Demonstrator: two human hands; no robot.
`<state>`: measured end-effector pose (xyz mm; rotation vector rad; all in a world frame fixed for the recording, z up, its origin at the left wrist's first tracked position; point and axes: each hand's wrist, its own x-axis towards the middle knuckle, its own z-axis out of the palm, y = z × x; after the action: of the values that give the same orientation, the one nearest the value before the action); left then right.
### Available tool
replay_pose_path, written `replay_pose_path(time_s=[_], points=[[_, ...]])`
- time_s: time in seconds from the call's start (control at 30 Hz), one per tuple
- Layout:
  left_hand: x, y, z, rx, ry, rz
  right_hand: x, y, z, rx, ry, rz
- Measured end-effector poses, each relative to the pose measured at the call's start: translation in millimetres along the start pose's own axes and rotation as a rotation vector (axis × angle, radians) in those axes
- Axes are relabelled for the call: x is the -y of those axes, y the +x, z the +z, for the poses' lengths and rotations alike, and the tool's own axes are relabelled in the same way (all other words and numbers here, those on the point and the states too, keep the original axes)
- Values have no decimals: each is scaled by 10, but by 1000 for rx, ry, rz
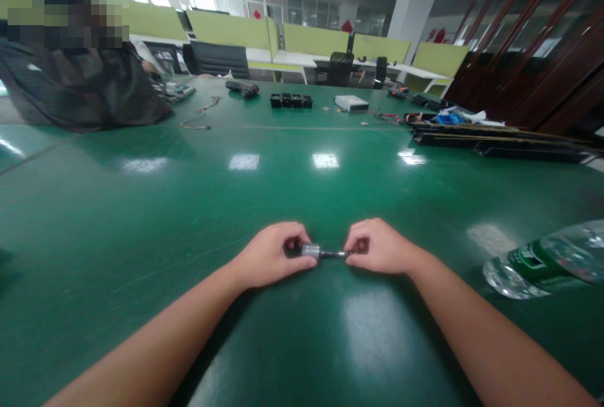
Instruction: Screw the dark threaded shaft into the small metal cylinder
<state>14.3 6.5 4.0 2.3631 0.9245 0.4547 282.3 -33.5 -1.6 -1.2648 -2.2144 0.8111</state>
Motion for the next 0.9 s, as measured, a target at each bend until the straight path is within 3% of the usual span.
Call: replay_pose_path(time_s=[0.2, 0.3, 0.47, 0.9], points=[[2, 7, 14, -14, 2, -3, 142, 104, 259, -153, 37, -22], [-3, 4, 18, -21, 1, -17, 194, 125, 341, -161, 112, -34], [-18, -1, 9, -19, 0, -31, 126, 91, 253, -193, 63, -18], [-49, -2, 7, -16, 6, -43, 100, 58, 171, -89, -67, -20]])
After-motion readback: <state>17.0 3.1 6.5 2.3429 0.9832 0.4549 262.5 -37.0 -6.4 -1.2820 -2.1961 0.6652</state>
